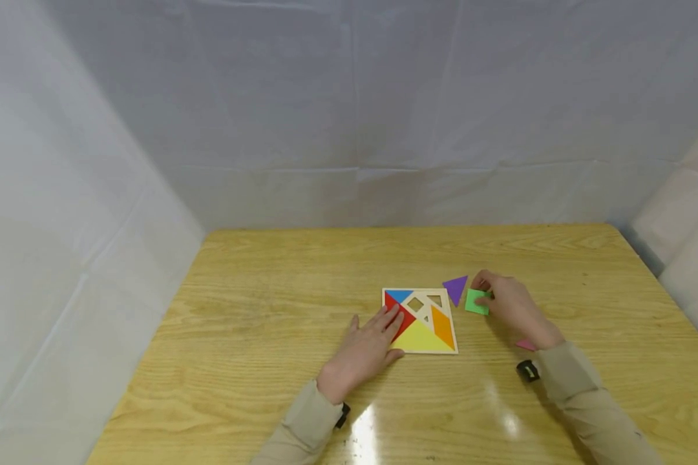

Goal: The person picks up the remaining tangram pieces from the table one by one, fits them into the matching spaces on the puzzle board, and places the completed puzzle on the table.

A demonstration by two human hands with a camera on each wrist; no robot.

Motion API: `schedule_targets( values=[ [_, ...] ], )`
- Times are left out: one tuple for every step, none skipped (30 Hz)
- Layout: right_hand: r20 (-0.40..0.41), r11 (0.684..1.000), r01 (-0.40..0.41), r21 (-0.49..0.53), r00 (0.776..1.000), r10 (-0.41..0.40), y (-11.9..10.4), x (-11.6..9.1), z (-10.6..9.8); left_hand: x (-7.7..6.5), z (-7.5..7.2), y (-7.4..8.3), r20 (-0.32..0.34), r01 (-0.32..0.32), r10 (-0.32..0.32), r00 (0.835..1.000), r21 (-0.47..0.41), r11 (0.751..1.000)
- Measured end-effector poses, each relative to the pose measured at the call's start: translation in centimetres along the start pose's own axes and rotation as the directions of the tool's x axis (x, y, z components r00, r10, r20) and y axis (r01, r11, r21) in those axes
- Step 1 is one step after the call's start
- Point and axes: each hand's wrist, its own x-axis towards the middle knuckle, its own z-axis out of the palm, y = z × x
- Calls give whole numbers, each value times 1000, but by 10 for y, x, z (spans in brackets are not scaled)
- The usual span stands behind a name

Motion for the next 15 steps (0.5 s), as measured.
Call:
schedule_targets(
  values=[
    [-4, 1000, -2, 11, 1000, 2, 1, 0, 0, 0, 0, 0, 0, 0, 0, 1000, -1, 1000],
    [-7, 999, -6, 33, 1000, 6, 1, -1, 0, 0, 0, 0, 0, 0, 0, 1000, -1, 1000],
    [-12, 999, -5, 54, 1000, 6, 2, -2, -1, 0, -1, 0, 0, 0, 0, 1000, 0, 1000],
    [-13, 996, -9, 84, 1000, 10, 3, -3, -2, 0, -1, 0, 1, 1, -1, 1000, 0, 1000],
    [-13, 993, -16, 114, 1000, 18, 3, -3, -2, 0, -1, 0, 1, 1, -1, 1000, 1, 1000],
    [-10, 989, -28, 143, 999, 30, 2, -4, -3, 0, -1, 0, 1, 1, -1, 1000, 1, 1000],
    [-8, 984, -43, 173, 999, 45, 2, -4, -4, 0, -1, 0, 0, 1, -1, 1000, 2, 1000],
    [-7, 978, -54, 201, 998, 56, 1, -4, -4, 0, -1, 0, 0, 1, -1, 1000, 3, 1000],
    [-6, 972, -65, 227, 998, 68, 1, -4, -5, 0, -1, 0, 0, 1, -1, 1000, 4, 1000],
    [-4, 964, -72, 254, 997, 76, 0, -4, -5, 0, -1, 0, 0, 1, -1, 1000, 5, 1000],
    [-4, 959, -79, 273, 997, 83, -1, -4, -5, 0, -1, 0, 0, 1, -1, 1000, 6, 1000],
    [-6, 953, -80, 291, 996, 85, -2, -4, -5, 0, -1, 0, 0, 0, 0, 1000, 8, 1000],
    [-6, 947, -84, 310, 996, 91, -3, -3, -5, 0, -1, 0, -1, 0, 0, 1000, 9, 1000],
    [-6, 939, -86, 333, 996, 94, -3, -3, -5, 0, -1, 0, -1, -1, 1, 1000, 10, 1000],
    [-7, 932, -88, 353, 995, 96, -4, -3, -4, 0, 0, 0, -2, -2, 2, 1000, 10, 1000]
  ],
)
